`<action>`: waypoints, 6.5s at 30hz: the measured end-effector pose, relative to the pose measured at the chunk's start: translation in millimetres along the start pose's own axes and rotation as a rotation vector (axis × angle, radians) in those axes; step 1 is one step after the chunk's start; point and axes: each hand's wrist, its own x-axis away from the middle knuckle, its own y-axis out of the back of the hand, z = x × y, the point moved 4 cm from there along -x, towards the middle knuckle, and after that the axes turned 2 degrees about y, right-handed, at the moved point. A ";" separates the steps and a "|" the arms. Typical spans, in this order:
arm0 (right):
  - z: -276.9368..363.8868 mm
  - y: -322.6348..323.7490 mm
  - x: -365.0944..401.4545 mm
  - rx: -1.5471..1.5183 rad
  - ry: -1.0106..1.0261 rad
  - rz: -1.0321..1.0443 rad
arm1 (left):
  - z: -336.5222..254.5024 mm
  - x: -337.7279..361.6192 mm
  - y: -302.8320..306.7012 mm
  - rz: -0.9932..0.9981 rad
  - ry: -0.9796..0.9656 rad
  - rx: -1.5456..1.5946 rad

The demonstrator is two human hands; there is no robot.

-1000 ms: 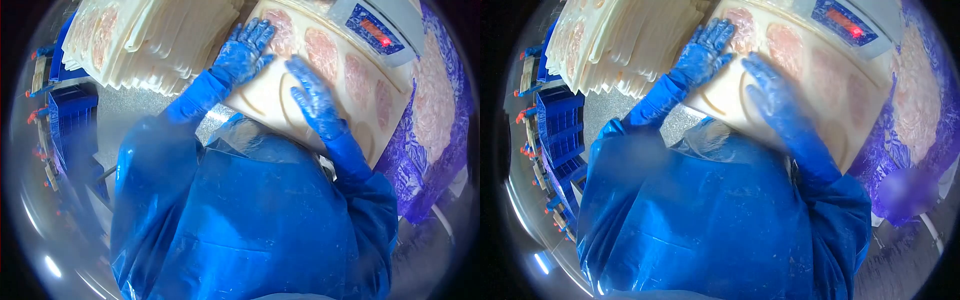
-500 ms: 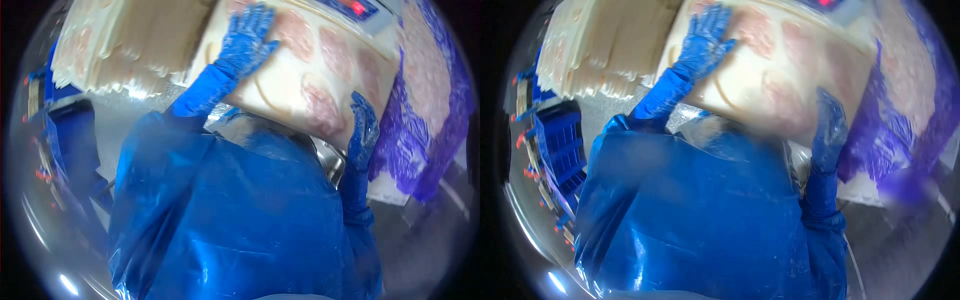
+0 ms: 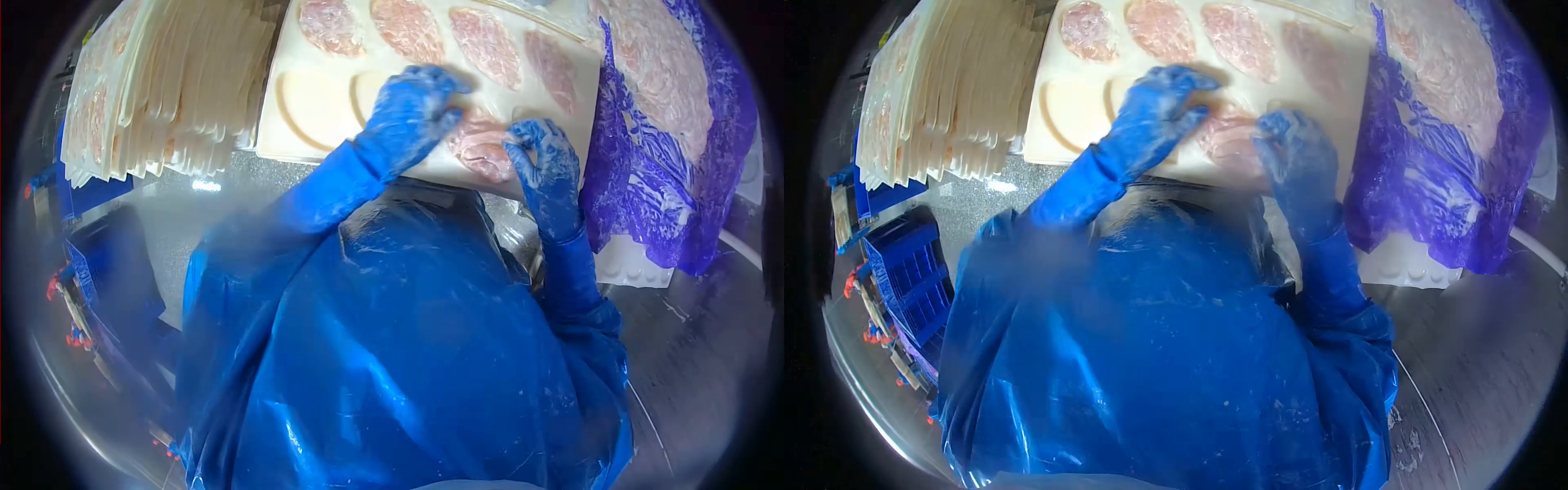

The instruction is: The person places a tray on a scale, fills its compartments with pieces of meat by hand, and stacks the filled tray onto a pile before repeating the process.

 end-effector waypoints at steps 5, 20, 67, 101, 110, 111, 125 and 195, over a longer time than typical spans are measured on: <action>-2.3 4.5 -8.7 0.103 0.185 0.010 | -20.7 -20.0 -24.0 0.130 -0.179 -0.487; 38.3 -57.6 -58.2 -0.866 -0.301 0.177 | 28.5 -10.3 83.1 0.386 0.122 0.778; -16.8 10.3 0.7 0.068 -0.319 0.055 | -9.8 -0.1 -7.8 -0.094 -0.048 -0.010; 14.0 -52.1 -38.9 0.096 0.348 0.050 | -0.6 34.0 -15.8 0.183 -0.252 -0.392; -61.7 -7.7 -13.3 -0.391 -0.271 0.029 | -2.3 37.9 -13.8 0.138 -0.233 -0.362; -56.2 -3.8 -11.1 -0.389 -0.275 0.027 | -1.8 37.8 -12.8 0.140 -0.184 -0.358; 26.8 -35.9 57.9 0.412 0.151 0.154 | -14.0 14.3 -33.7 0.175 -0.130 -0.212; -47.7 26.9 75.9 0.245 0.192 0.332 | -75.8 -47.5 -94.3 0.016 -0.175 -0.391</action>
